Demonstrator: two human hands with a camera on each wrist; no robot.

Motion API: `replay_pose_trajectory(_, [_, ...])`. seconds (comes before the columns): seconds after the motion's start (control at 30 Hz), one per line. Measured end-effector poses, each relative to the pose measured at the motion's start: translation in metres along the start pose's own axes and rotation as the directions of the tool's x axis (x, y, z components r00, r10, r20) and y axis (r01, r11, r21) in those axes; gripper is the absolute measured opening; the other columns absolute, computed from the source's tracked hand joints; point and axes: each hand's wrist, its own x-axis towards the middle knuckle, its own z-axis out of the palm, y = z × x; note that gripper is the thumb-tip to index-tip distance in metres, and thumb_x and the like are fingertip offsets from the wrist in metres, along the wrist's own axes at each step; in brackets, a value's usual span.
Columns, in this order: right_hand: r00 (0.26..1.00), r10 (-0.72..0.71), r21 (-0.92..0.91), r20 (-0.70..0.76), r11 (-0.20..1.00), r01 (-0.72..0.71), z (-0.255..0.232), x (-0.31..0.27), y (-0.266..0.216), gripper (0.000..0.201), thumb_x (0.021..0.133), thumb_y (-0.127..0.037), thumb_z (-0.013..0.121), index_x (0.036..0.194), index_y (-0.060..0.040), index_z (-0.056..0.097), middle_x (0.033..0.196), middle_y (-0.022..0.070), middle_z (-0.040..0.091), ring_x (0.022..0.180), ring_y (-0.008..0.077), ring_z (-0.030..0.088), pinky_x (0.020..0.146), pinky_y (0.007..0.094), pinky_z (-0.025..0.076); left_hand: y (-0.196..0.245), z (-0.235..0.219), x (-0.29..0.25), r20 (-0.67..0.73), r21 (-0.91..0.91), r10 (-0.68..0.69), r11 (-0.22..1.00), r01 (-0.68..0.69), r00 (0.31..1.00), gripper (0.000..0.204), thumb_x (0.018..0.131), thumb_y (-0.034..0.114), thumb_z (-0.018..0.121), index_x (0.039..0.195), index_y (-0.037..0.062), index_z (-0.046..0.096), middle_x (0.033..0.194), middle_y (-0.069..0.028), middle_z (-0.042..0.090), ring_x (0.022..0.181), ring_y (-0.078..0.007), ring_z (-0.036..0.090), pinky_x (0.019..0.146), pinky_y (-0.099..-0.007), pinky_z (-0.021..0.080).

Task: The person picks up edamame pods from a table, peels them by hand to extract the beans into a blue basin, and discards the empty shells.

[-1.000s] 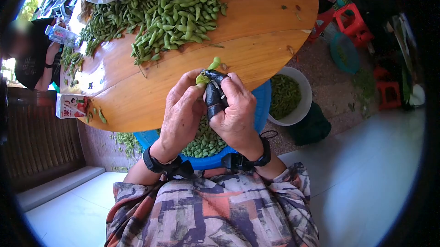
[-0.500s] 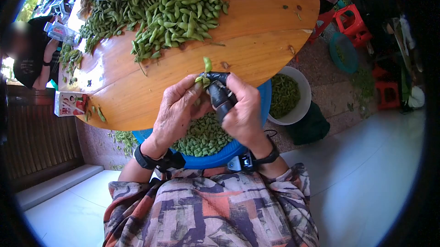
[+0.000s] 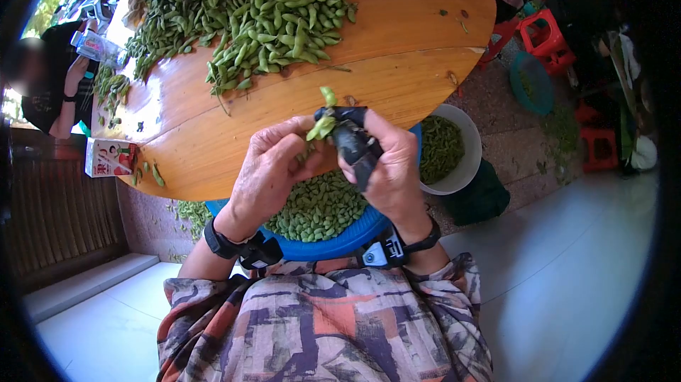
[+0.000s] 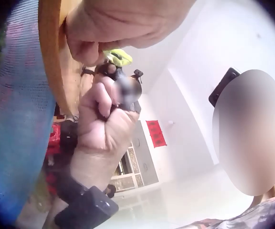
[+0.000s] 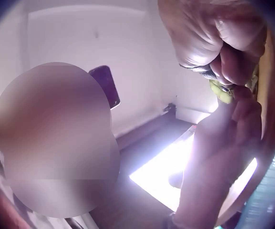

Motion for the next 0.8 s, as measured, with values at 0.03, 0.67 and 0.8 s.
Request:
replay_pose_trajectory(0.03, [0.999,-0.043,-0.010,-0.005,0.999,0.043,-0.011,-0.001,0.003,0.057,0.092,-0.040,0.063,0.122,0.0073,0.057,0.079,0.0012,0.057,0.052,0.0007,0.043,0.045,0.0165,0.034,-0.002,0.001,-0.001,-0.014,-0.140,-0.039,0.989,0.037,0.999,0.030,0.093,0.009,0.047,0.116,-0.0023,0.062,0.081,-0.0014,0.060,0.060,-0.0052,0.045,0.051,-0.0193,0.035])
replay_pose_trajectory(0.67, [0.926,-0.356,-0.903,-0.126,0.428,0.042,-0.076,-0.017,-0.037,0.032,0.079,0.008,0.058,0.109,0.0004,0.065,0.085,0.0221,0.061,0.077,0.0349,0.063,0.074,0.0362,0.050,0.075,-0.038,0.096,0.230,0.963,0.536,-0.004,-0.270,0.812,0.015,0.083,0.014,0.067,0.082,-0.0009,0.064,0.077,-0.0168,0.062,0.074,-0.0338,0.063,0.071,-0.0440,0.051])
replay_pose_trajectory(0.8, [0.955,-0.285,-0.831,-0.085,0.549,0.090,-0.062,-0.007,-0.034,0.030,0.081,0.007,0.057,0.110,0.0015,0.066,0.085,0.0199,0.063,0.079,0.0321,0.066,0.074,0.0347,0.050,0.063,-0.031,0.103,0.145,0.989,0.475,-0.046,-0.140,0.868,0.013,0.082,0.013,0.068,0.086,0.0005,0.067,0.084,-0.0149,0.060,0.083,-0.0334,0.062,0.075,-0.0440,0.049])
